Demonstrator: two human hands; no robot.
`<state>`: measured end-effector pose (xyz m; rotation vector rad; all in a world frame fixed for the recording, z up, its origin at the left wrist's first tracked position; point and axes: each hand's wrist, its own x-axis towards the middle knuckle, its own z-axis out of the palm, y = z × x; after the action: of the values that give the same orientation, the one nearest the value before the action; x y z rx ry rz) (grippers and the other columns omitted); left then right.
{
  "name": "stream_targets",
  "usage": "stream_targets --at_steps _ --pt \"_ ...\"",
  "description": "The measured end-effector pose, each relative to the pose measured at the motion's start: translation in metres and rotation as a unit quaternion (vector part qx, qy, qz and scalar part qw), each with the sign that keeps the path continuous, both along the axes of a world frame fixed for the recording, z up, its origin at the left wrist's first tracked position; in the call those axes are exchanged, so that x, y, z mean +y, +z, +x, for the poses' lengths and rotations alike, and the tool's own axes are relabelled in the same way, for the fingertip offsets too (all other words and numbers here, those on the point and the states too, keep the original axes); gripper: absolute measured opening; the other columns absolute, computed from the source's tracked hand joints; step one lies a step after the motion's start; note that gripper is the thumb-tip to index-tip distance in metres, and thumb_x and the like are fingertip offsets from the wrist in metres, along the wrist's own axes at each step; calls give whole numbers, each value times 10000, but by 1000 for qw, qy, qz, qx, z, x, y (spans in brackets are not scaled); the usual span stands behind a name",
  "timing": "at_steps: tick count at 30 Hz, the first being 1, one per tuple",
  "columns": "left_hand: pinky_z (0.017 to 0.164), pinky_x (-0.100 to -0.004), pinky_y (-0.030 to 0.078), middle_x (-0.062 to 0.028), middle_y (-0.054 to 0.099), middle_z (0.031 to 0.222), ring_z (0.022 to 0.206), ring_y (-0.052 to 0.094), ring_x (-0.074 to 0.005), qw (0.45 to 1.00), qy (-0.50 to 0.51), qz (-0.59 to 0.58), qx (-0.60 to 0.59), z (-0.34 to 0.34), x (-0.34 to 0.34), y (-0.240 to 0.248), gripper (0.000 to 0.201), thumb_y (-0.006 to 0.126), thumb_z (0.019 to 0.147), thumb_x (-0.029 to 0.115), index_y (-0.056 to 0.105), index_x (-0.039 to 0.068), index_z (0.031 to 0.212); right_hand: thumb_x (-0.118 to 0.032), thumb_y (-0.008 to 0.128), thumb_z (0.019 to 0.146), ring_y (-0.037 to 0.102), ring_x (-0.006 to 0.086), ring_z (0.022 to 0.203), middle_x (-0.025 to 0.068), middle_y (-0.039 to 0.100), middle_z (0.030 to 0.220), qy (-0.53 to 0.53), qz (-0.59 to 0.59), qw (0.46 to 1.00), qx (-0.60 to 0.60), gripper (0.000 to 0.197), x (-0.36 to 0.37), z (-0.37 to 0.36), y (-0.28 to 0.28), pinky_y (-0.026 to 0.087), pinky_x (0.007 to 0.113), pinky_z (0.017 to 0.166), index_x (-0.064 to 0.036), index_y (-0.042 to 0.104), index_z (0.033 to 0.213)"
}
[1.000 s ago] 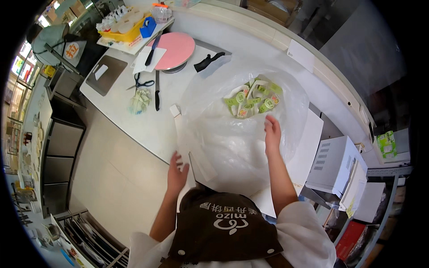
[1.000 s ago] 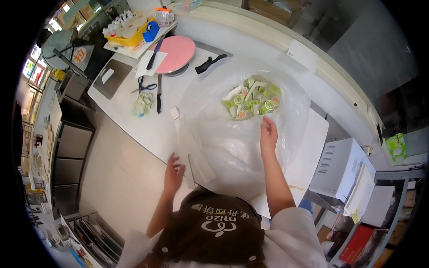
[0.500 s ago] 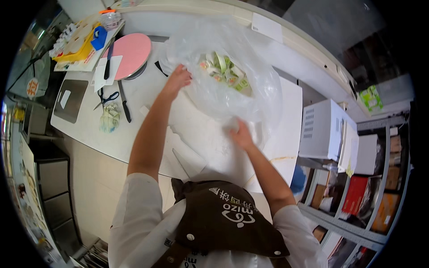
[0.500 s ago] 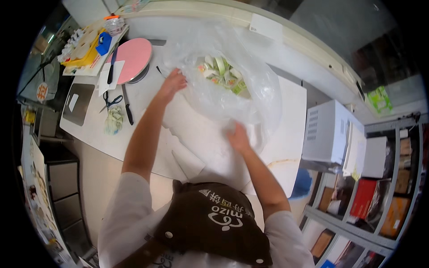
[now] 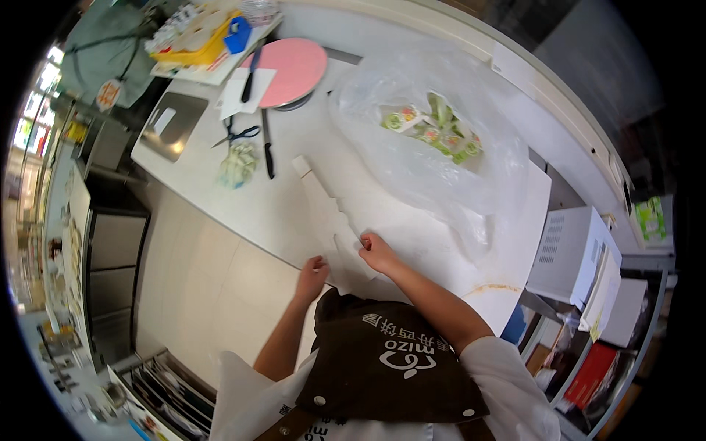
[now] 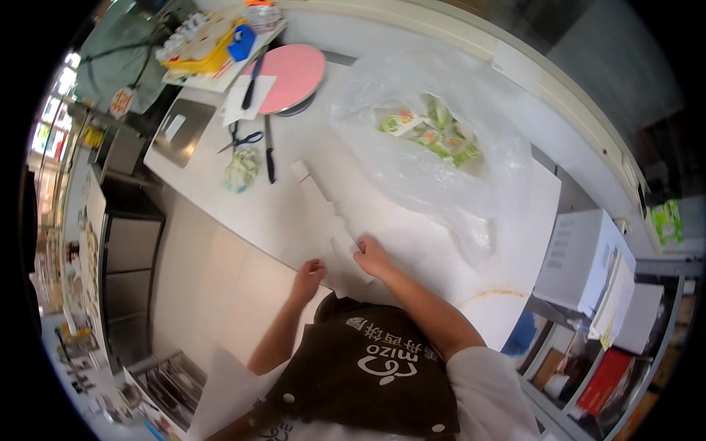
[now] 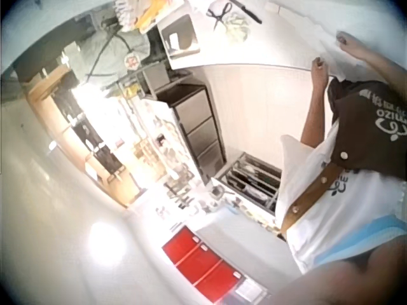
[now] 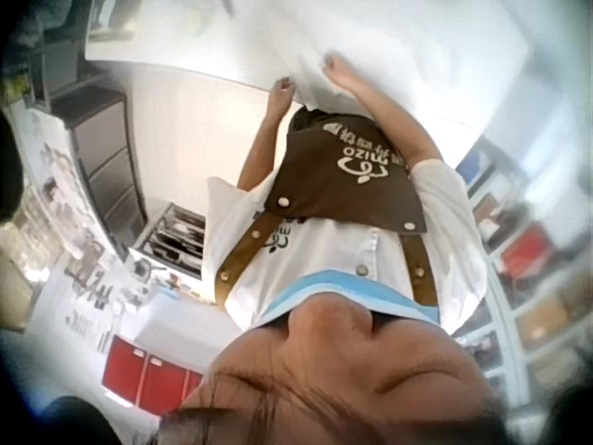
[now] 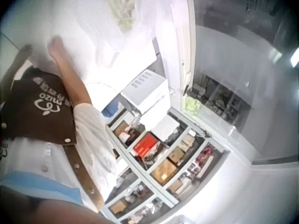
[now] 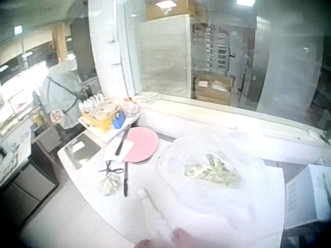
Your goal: The person stands at a white counter and wraps small rectangular items in white paper. They fold the paper around each item and secure it with a green patterned sticker. The wrapped items are placed into a clear plastic bag on the counter.
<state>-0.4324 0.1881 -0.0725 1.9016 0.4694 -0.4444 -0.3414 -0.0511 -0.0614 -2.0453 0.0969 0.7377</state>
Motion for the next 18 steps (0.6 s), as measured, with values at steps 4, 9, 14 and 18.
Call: stream_targets --at_steps 4,9,14,18 --pt "1007 -387 519 -234 665 1289 1180 656 -294 995 93 -42 12 -15 -40 -19 584 679 907 228 558 -69 1395 -234 708 864 659 254 979 124 680 1048 51 -28 998 35 525 26 -9 3 531 389 880 7 577 1310" --pt "884 -340 527 -171 663 1225 1037 642 -231 977 145 -148 55 -15 -43 -23 570 629 932 209 533 -66 1422 -204 717 836 662 238 945 117 689 1046 -36 -12 998 44 515 33 -14 -51 535 387 845 10 585 1285" --pt "1021 -360 493 -196 674 1294 1172 648 -261 976 121 -164 78 -20 -33 5 569 637 942 212 532 -73 1423 -220 740 827 660 221 966 143 691 1079 -87 -19 996 -19 506 49 -17 -34 536 365 859 12 606 1256" --pt "1020 -362 493 -197 674 1290 1170 647 -266 971 119 -198 68 -25 -29 -13 571 647 935 231 543 -72 1408 -267 749 861 652 213 1012 135 690 1101 -136 39 988 65 465 55 -6 2 525 347 902 5 637 1221"
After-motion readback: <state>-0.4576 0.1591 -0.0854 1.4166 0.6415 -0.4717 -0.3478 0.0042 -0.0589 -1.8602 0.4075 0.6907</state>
